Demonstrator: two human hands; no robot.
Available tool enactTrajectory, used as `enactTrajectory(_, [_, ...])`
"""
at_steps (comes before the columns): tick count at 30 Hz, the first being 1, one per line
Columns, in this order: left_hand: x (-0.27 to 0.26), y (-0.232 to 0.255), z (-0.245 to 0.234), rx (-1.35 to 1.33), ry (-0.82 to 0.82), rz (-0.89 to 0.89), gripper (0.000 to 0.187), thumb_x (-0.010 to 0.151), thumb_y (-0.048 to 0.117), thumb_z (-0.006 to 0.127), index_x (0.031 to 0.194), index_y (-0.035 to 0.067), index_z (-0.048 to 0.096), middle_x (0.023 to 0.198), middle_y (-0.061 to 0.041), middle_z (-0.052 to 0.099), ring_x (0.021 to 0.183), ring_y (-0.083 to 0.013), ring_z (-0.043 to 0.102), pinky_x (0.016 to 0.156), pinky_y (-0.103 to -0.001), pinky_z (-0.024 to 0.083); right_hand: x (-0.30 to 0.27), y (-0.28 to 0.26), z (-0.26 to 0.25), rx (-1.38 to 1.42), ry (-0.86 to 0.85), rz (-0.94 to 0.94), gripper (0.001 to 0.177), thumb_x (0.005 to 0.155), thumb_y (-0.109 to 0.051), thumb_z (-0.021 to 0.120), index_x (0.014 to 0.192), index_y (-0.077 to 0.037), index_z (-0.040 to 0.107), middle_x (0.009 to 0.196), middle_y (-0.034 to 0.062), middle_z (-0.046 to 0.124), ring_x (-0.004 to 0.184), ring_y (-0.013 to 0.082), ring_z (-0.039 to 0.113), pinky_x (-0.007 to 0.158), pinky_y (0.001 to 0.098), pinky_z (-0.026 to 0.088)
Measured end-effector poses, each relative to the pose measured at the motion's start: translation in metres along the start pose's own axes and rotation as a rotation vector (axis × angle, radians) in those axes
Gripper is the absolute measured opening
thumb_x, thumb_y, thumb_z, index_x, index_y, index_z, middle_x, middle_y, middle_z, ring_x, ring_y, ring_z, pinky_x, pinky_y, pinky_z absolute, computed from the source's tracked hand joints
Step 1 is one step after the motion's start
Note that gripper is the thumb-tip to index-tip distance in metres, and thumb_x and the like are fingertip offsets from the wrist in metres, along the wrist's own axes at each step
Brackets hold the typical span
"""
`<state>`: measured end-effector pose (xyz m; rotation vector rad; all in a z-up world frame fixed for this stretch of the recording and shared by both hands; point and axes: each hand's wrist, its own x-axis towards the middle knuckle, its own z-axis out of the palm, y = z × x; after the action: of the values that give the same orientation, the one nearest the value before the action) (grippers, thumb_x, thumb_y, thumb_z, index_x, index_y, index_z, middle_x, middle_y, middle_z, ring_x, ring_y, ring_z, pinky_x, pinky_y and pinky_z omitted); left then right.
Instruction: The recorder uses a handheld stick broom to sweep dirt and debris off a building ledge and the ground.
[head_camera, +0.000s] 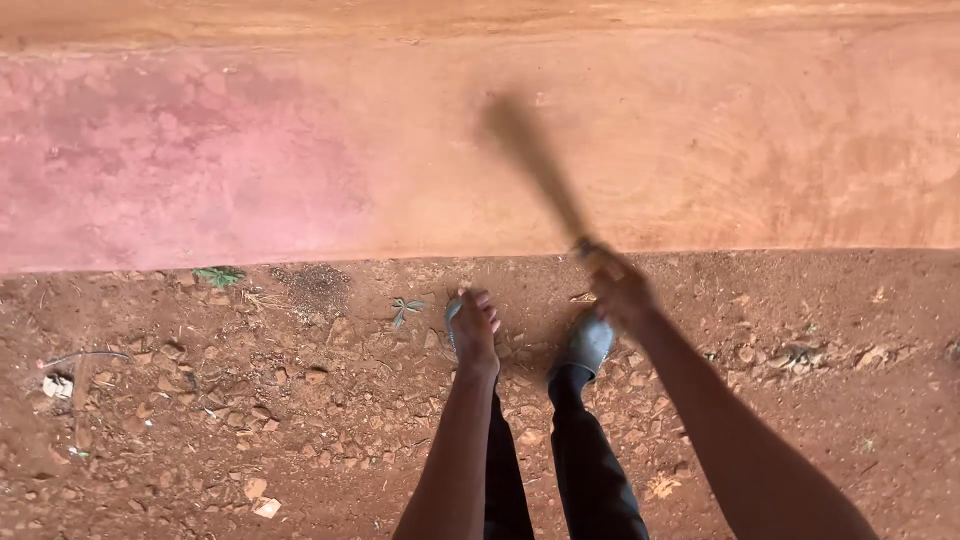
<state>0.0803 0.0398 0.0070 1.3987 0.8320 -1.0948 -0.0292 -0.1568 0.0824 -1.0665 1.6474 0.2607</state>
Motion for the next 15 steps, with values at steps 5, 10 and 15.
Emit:
enactTrajectory(5, [-0.009,0.012,0.01,0.07,-0.024,0.02,0.061,0.111,0.042,0.031,0.109,-0.005,0.071,0.066,0.001,0.041,0.058,-0.0109,0.034,0.05,-0.03,0.032,0.021,-0.024,-0.021,0.693,0.243,0.105,0.047,0.102,-0.031,0.06,0.147,-0.023,0.049,0.075,0.0087,0.058,0.047,0.0115,0.048,0.038,0.0264,0.043])
enactTrajectory(10, [-0.013,0.003,0.026,0.116,0.006,-0.023,0.059,0.11,0.041,0.033,0.117,-0.005,0.069,0.073,-0.001,0.054,0.063,-0.0108,0.045,0.056,-0.027,0.041,-0.019,-0.056,-0.011,0.909,0.229,-0.024,0.062,0.099,-0.018,0.058,0.154,-0.039,0.037,0.077,0.009,0.059,0.054,0.0128,0.053,0.044,0.0249,0.05])
enactTrajectory(15, [-0.012,-0.007,0.027,0.158,-0.028,-0.074,0.057,0.11,0.04,0.035,0.124,-0.004,0.07,0.08,-0.004,0.059,0.071,-0.0129,0.051,0.067,-0.028,0.048,0.002,-0.085,-0.038,0.046,-0.158,-0.107,0.056,0.103,-0.026,0.061,0.156,-0.032,0.046,0.081,0.0098,0.061,0.053,0.0124,0.05,0.042,0.026,0.047])
